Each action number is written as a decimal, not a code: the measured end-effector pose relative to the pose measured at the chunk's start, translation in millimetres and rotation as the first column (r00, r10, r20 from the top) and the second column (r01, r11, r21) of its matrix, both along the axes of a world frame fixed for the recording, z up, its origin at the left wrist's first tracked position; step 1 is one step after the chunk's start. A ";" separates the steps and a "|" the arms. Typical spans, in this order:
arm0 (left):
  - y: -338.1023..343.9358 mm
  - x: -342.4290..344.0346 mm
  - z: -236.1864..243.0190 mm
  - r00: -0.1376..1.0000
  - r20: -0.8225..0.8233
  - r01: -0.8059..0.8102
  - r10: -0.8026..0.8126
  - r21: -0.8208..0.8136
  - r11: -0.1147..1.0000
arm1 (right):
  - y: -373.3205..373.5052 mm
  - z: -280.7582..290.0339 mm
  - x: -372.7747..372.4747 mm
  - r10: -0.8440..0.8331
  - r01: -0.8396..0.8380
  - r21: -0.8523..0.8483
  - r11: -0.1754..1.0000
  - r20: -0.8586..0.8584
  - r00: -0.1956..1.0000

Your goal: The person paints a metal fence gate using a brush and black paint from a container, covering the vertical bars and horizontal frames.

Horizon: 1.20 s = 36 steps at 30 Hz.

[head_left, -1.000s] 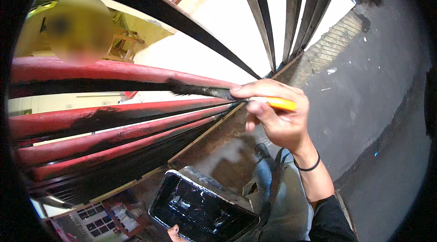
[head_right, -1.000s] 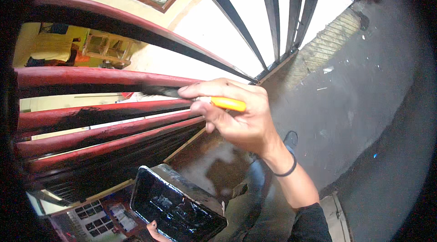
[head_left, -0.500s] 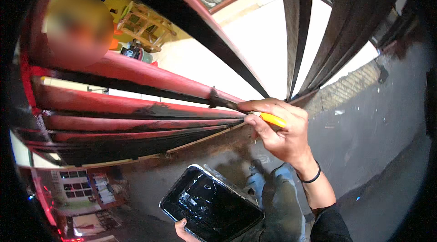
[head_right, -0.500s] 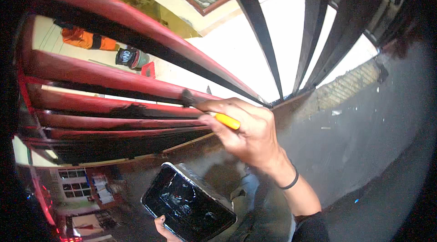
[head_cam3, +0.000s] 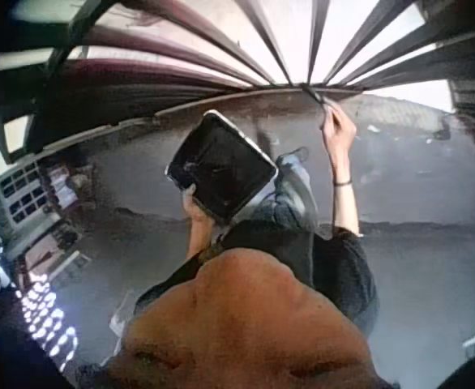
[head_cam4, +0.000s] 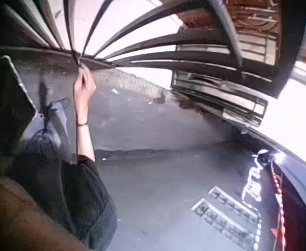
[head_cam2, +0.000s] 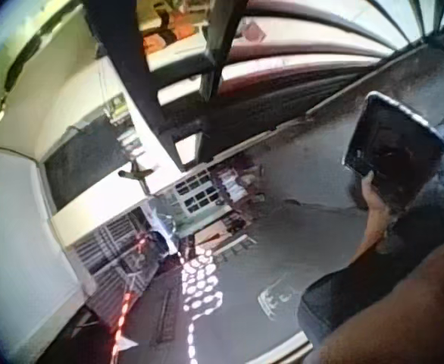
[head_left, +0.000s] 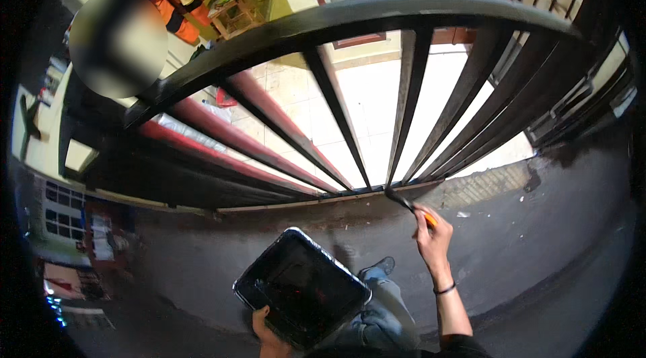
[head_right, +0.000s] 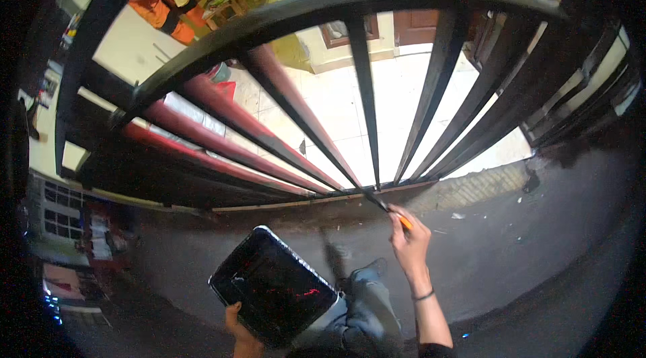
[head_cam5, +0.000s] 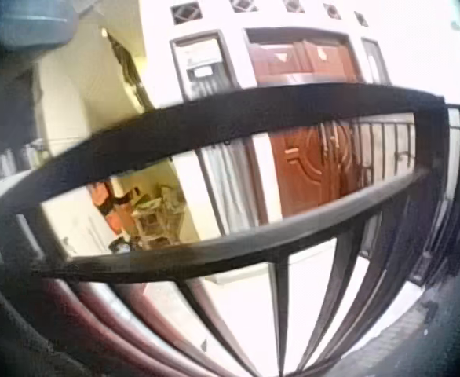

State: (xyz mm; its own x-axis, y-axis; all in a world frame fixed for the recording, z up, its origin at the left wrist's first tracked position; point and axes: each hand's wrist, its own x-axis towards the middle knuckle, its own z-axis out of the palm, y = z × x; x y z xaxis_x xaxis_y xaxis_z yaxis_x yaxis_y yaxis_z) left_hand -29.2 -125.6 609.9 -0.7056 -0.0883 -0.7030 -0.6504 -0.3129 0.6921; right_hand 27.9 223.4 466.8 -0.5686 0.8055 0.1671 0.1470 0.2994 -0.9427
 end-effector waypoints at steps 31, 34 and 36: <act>10.6 47.7 62.1 0.916 -0.297 -0.241 0.268 0.125 0.962 | -8.3 118.5 -130.0 0.172 -0.271 -0.366 0.890 -0.281 0.944; 12.6 51.0 58.6 0.906 -0.310 -0.254 0.289 0.150 0.955 | -12.7 140.5 -136.2 0.139 -0.363 -0.411 0.836 -0.482 0.865; 15.0 52.8 59.0 0.902 -0.314 -0.242 0.295 0.196 0.950 | -6.6 159.8 -133.2 0.046 -0.462 -0.472 0.751 -0.660 0.750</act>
